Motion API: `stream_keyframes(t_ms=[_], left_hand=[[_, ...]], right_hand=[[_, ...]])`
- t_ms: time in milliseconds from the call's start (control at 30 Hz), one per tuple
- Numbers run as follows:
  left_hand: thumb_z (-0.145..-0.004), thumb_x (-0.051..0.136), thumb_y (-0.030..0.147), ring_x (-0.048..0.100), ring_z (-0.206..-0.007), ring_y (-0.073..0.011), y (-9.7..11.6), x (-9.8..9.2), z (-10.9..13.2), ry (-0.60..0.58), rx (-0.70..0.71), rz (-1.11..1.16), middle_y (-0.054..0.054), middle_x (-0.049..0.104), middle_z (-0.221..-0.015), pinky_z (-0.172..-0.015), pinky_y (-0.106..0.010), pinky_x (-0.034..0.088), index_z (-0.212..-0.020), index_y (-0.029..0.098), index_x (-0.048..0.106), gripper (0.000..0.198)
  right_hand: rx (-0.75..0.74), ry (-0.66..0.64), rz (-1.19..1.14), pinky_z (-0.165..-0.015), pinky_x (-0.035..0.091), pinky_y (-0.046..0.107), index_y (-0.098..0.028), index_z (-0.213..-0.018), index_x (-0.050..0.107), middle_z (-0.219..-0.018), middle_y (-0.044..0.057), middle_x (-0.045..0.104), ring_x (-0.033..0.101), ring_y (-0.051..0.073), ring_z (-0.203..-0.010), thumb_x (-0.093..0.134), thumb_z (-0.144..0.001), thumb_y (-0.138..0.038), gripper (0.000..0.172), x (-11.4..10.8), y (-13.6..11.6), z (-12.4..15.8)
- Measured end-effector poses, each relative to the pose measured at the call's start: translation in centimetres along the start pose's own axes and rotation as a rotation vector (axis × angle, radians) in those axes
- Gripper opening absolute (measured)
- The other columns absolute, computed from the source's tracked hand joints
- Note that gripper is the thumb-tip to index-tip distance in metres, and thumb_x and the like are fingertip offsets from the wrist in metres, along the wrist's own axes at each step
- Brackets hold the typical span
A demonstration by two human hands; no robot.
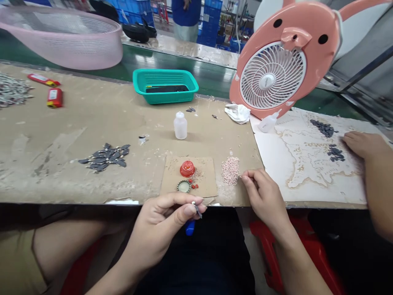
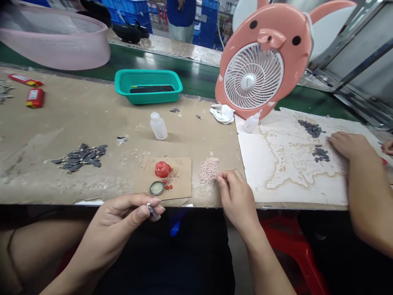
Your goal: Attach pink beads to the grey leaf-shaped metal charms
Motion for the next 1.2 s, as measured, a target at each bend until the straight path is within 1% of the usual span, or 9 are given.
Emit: stream_keyframes(t_ms=[200,300,433,500,633,733,833,967,1200], left_hand=[[-0.087,0.073,0.028,0.075,-0.066,-0.0172,-0.5,0.2,0.4,-0.027,-0.057,0.083,-0.006,0.08,-0.078,-0.055,-0.021,0.061,-0.091,0.025,0.082,0.01],[-0.086,0.073,0.027,0.074,-0.065,-0.0183,-0.3,0.3,0.3,-0.035,-0.077,-0.015,-0.007,0.08,-0.078,-0.052,-0.023,0.06,-0.089,0.022,0.081,0.01],[-0.088,0.07,0.027,0.073,-0.074,-0.0177,-0.2,0.9,0.2,-0.134,-0.115,-0.159,-0.006,0.08,-0.085,-0.067,-0.026,0.061,-0.089,0.019,0.078,0.011],[-0.089,0.068,0.026,0.072,-0.075,-0.0169,0.0,1.1,0.2,-0.162,-0.114,-0.176,-0.005,0.079,-0.086,-0.072,-0.026,0.06,-0.09,0.018,0.077,0.011],[-0.092,0.063,0.025,0.066,-0.074,-0.0131,0.1,1.3,0.3,-0.182,-0.153,-0.197,-0.002,0.073,-0.08,-0.071,-0.022,0.055,-0.085,0.017,0.071,0.014],[-0.094,0.06,0.025,0.059,-0.073,-0.0103,0.0,1.5,0.3,-0.199,-0.187,-0.164,0.001,0.065,-0.076,-0.071,-0.019,0.05,-0.081,0.016,0.067,0.017],[-0.095,0.059,0.027,0.053,-0.07,-0.0095,-0.3,1.7,0.5,-0.238,-0.232,-0.054,0.002,0.059,-0.073,-0.069,-0.019,0.047,-0.078,0.016,0.063,0.021],[-0.095,0.06,0.031,0.048,-0.068,-0.0097,-0.8,1.6,0.7,-0.26,-0.291,0.026,0.002,0.055,-0.072,-0.066,-0.02,0.043,-0.079,0.015,0.062,0.022],[-0.094,0.06,0.031,0.047,-0.067,-0.0096,-0.8,0.7,0.7,-0.241,-0.285,-0.031,0.003,0.054,-0.07,-0.065,-0.02,0.041,-0.078,0.015,0.062,0.023]], right_hand=[[-0.147,0.026,-0.245,-0.071,0.046,0.026,-0.024,-0.093,0.059,-0.085,-0.001,0.061,0.059,0.013,-0.078,0.052,-0.098,-0.023,0.009,-1.4,-5.9,2.0],[-0.265,0.058,-0.209,-0.07,0.047,0.026,-0.022,-0.095,0.058,-0.086,0.0,0.061,0.058,0.013,-0.079,0.054,-0.096,-0.017,0.007,-1.4,-8.8,2.7],[-0.407,0.054,-0.087,-0.072,0.049,0.03,-0.019,-0.098,0.059,-0.087,0.004,0.065,0.06,0.016,-0.08,0.056,-0.096,-0.016,0.004,-0.3,-10.9,3.4],[-0.452,0.043,-0.043,-0.07,0.049,0.031,-0.018,-0.099,0.059,-0.086,0.005,0.067,0.06,0.017,-0.078,0.057,-0.095,-0.016,0.004,0.2,-11.4,3.6],[-0.492,0.051,-0.053,-0.068,0.049,0.031,-0.016,-0.097,0.061,-0.085,0.005,0.068,0.06,0.017,-0.077,0.057,-0.095,-0.013,0.006,0.3,-11.7,3.9],[-0.429,0.012,-0.184,-0.07,0.05,0.028,-0.017,-0.096,0.063,-0.085,0.004,0.067,0.06,0.015,-0.079,0.056,-0.095,-0.011,0.009,0.3,-11.3,3.7],[-0.301,-0.074,-0.378,-0.069,0.051,0.022,-0.019,-0.097,0.064,-0.086,0.0,0.065,0.061,0.01,-0.078,0.058,-0.093,-0.01,0.012,0.7,-10.6,3.5],[-0.158,-0.111,-0.542,-0.066,0.051,0.02,-0.023,-0.095,0.066,-0.083,-0.003,0.064,0.062,0.008,-0.073,0.059,-0.093,-0.013,0.012,1.5,-9.9,3.6],[-0.177,-0.078,-0.562,-0.062,0.05,0.018,-0.024,-0.091,0.065,-0.08,-0.004,0.063,0.06,0.007,-0.07,0.062,-0.089,-0.012,0.013,2.2,-11.0,3.2]])
Point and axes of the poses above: each hand's wrist, its own z-axis away from the middle knuckle, its own x-axis out of the palm, y = z × x, the point moved 7 cm from there along -z, towards the middle knuckle
